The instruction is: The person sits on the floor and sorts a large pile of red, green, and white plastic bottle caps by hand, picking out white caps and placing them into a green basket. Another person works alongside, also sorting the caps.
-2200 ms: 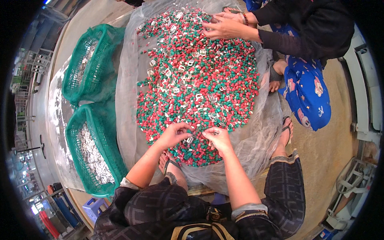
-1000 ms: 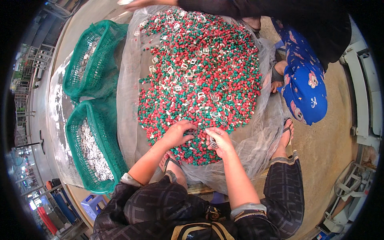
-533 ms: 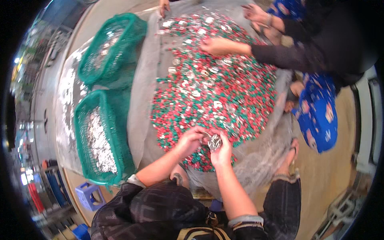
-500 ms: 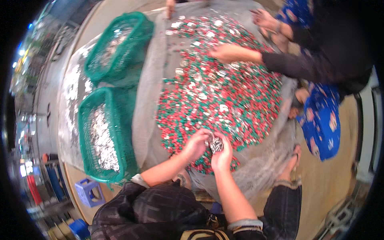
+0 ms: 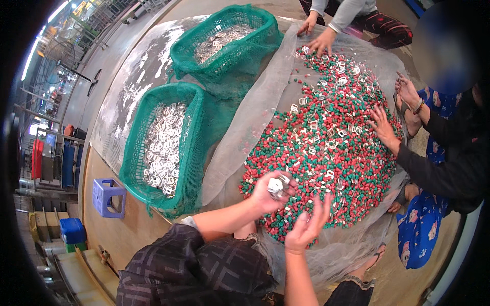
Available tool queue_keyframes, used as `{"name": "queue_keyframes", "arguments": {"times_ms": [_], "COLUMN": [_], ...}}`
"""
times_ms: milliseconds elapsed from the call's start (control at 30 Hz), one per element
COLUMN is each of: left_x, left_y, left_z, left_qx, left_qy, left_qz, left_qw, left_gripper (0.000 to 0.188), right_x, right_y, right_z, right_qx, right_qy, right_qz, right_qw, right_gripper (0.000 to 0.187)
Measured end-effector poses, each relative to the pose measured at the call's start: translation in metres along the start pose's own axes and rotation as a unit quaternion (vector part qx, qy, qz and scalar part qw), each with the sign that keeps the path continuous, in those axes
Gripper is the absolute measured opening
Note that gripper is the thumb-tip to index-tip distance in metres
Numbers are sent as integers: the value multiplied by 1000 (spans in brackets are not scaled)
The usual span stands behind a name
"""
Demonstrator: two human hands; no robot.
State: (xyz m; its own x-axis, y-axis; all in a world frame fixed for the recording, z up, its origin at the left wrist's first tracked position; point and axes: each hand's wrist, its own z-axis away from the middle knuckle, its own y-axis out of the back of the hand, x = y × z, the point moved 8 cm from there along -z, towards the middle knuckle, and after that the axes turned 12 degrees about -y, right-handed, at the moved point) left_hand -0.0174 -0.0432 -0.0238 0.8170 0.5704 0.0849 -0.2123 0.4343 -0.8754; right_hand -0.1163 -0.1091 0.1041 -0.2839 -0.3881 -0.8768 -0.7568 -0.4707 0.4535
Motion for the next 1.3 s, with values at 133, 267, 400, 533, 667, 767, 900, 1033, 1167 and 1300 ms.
{"name": "queue_keyframes", "arguments": {"times_ms": [133, 267, 400, 533, 667, 767, 900, 1033, 1167, 1300], "left_x": [136, 309, 330, 218, 122, 85, -9, -56, -62, -9], "left_y": [-22, -20, -72, -98, -65, -58, -53, -44, -55, -57], "left_z": [23, 89, 130, -7, -139, -182, -178, -115, -58, -55], "left_qx": [69, 69, 309, -11, -106, -17, -230, -345, -393, -265], "left_qy": [-248, -596, -653, -489, -284, -273, -134, -101, -47, -83], "left_qz": [-124, -306, -673, -760, -858, -905, -921, -900, -827, -723], "left_qw": [958, 739, 157, 427, 415, 325, 284, 248, 399, 633], "left_gripper": [31, 41, 38, 19, 35, 57, 60, 53, 51, 44], "right_x": [54, 101, 152, 199, 207, 225, 267, 277, 271, 242], "right_y": [37, 66, 77, 75, 70, 77, 74, 56, 47, 52], "right_z": [-21, -30, -27, -14, -8, -3, 4, 12, 21, 11], "right_qx": [87, 155, 156, 123, 79, 88, 85, 58, 49, 41], "right_qy": [-68, -152, -218, -302, -348, -375, -412, -452, -463, -434], "right_qz": [-44, -83, -6, 63, 112, 90, 17, -57, 1, 66], "right_qw": [993, 973, 963, 943, 927, 918, 907, 888, 885, 898], "right_gripper": [34, 26, 24, 29, 36, 40, 44, 48, 48, 47]}}
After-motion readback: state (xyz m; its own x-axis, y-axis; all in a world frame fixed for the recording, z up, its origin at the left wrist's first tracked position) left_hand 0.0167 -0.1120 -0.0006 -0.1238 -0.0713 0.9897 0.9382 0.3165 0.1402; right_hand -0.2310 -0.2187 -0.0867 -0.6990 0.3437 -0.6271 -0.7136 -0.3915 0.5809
